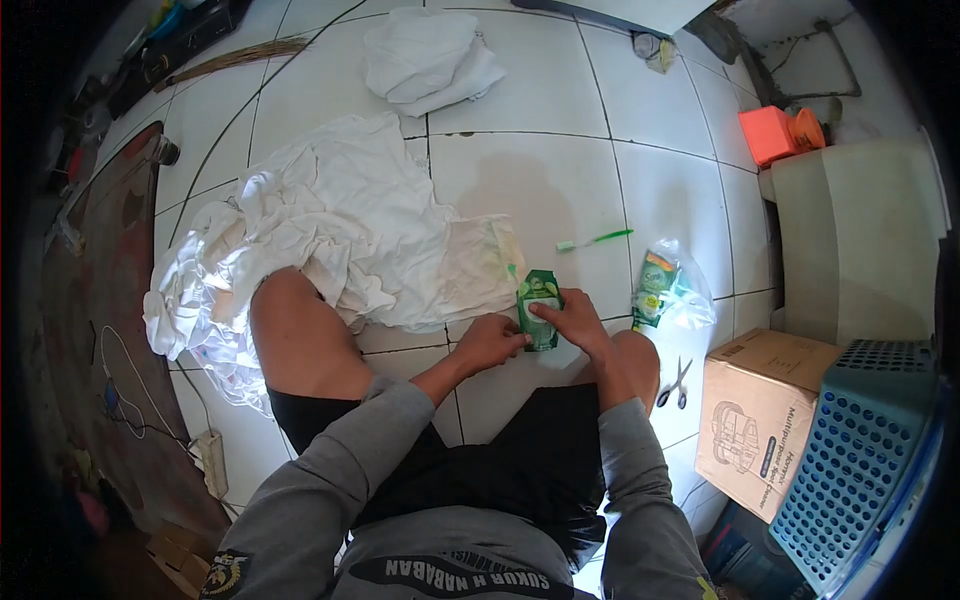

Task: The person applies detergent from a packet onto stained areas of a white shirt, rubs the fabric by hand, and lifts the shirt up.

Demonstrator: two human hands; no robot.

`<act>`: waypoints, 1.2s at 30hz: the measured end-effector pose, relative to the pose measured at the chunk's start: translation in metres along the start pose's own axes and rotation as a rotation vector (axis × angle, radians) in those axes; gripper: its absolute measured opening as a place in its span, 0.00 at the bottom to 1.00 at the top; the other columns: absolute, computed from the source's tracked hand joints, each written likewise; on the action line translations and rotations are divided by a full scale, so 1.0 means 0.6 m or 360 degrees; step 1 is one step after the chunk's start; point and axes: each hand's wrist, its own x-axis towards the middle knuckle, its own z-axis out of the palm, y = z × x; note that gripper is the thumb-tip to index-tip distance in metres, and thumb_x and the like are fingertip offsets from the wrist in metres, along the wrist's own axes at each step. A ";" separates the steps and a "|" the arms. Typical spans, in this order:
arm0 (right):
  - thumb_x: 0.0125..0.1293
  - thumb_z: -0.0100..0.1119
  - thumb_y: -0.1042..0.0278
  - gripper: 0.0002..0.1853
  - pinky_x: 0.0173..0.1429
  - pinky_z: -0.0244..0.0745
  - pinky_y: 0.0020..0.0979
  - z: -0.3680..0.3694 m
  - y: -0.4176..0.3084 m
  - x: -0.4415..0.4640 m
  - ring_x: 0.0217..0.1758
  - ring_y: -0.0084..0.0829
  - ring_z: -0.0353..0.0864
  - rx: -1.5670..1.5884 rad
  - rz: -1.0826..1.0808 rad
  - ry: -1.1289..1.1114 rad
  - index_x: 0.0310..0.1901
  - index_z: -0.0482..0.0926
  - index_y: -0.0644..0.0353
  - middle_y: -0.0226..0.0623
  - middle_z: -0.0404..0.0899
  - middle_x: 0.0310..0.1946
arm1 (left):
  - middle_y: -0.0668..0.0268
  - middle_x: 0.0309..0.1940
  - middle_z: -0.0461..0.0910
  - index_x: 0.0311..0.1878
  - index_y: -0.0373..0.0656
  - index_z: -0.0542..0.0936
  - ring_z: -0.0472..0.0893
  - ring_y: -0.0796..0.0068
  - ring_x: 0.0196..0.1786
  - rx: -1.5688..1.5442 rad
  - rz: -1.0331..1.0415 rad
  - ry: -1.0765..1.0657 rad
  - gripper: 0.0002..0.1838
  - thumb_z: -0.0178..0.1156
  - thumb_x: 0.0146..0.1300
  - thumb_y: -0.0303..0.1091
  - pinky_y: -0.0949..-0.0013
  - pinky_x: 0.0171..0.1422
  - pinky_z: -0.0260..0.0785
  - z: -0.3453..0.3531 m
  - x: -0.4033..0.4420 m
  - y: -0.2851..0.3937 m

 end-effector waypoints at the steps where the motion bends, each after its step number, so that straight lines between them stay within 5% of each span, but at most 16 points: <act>1: 0.71 0.76 0.52 0.21 0.45 0.83 0.40 0.001 0.012 -0.001 0.35 0.34 0.91 0.0001 -0.0002 0.0003 0.49 0.92 0.66 0.46 0.92 0.32 | 0.55 0.35 0.92 0.51 0.31 0.90 0.91 0.66 0.36 0.0218 0.0025 -0.0011 0.23 0.72 0.72 0.47 0.61 0.42 0.82 -0.006 -0.005 0.000; 3: 0.71 0.76 0.51 0.22 0.44 0.83 0.41 0.005 0.024 0.000 0.34 0.35 0.90 -0.0033 -0.0016 -0.0004 0.49 0.92 0.66 0.47 0.91 0.31 | 0.53 0.36 0.93 0.50 0.31 0.90 0.92 0.61 0.38 0.0439 0.0053 -0.0019 0.24 0.71 0.72 0.48 0.58 0.45 0.84 -0.016 -0.017 0.004; 5: 0.71 0.76 0.51 0.21 0.44 0.83 0.41 0.003 0.019 -0.004 0.33 0.35 0.90 -0.0017 -0.0011 0.0046 0.49 0.92 0.66 0.46 0.91 0.31 | 0.50 0.40 0.93 0.50 0.35 0.91 0.93 0.52 0.44 0.0906 0.0335 0.0352 0.23 0.69 0.72 0.50 0.50 0.53 0.84 -0.025 -0.031 0.010; 8: 0.71 0.76 0.51 0.21 0.43 0.82 0.41 0.006 0.008 0.003 0.32 0.36 0.90 0.0037 -0.0033 0.0152 0.48 0.93 0.65 0.46 0.91 0.30 | 0.52 0.40 0.93 0.49 0.39 0.92 0.93 0.48 0.47 0.0872 0.0248 0.0444 0.21 0.69 0.72 0.50 0.47 0.56 0.83 -0.039 -0.039 0.033; 18: 0.71 0.76 0.52 0.19 0.42 0.81 0.41 0.008 -0.014 0.052 0.30 0.38 0.88 -0.0043 -0.0064 0.0261 0.49 0.94 0.62 0.47 0.90 0.28 | 0.56 0.33 0.92 0.50 0.40 0.89 0.91 0.48 0.44 0.0999 0.0332 0.0769 0.17 0.71 0.72 0.45 0.47 0.51 0.82 -0.051 -0.027 0.009; 23: 0.70 0.76 0.52 0.19 0.42 0.80 0.43 -0.008 -0.037 0.065 0.29 0.41 0.88 -0.0081 -0.0111 0.0298 0.48 0.94 0.62 0.50 0.88 0.27 | 0.60 0.44 0.86 0.50 0.45 0.87 0.80 0.53 0.55 0.1377 0.0683 0.1295 0.13 0.74 0.66 0.37 0.48 0.60 0.72 -0.060 -0.026 -0.007; 26: 0.70 0.76 0.52 0.19 0.41 0.79 0.44 -0.021 -0.046 0.080 0.29 0.44 0.87 -0.0280 -0.0101 0.0223 0.47 0.94 0.63 0.52 0.86 0.26 | 0.61 0.52 0.80 0.53 0.46 0.85 0.76 0.55 0.60 0.1490 0.0688 0.1326 0.15 0.73 0.66 0.38 0.48 0.64 0.65 -0.062 -0.025 -0.015; 36: 0.67 0.75 0.51 0.19 0.42 0.79 0.47 -0.025 -0.046 0.073 0.29 0.51 0.87 -0.0270 -0.0138 0.0112 0.47 0.94 0.61 0.53 0.85 0.24 | 0.60 0.53 0.78 0.56 0.46 0.81 0.76 0.55 0.59 0.1663 0.0763 0.1329 0.18 0.70 0.66 0.40 0.48 0.64 0.64 -0.062 -0.008 -0.044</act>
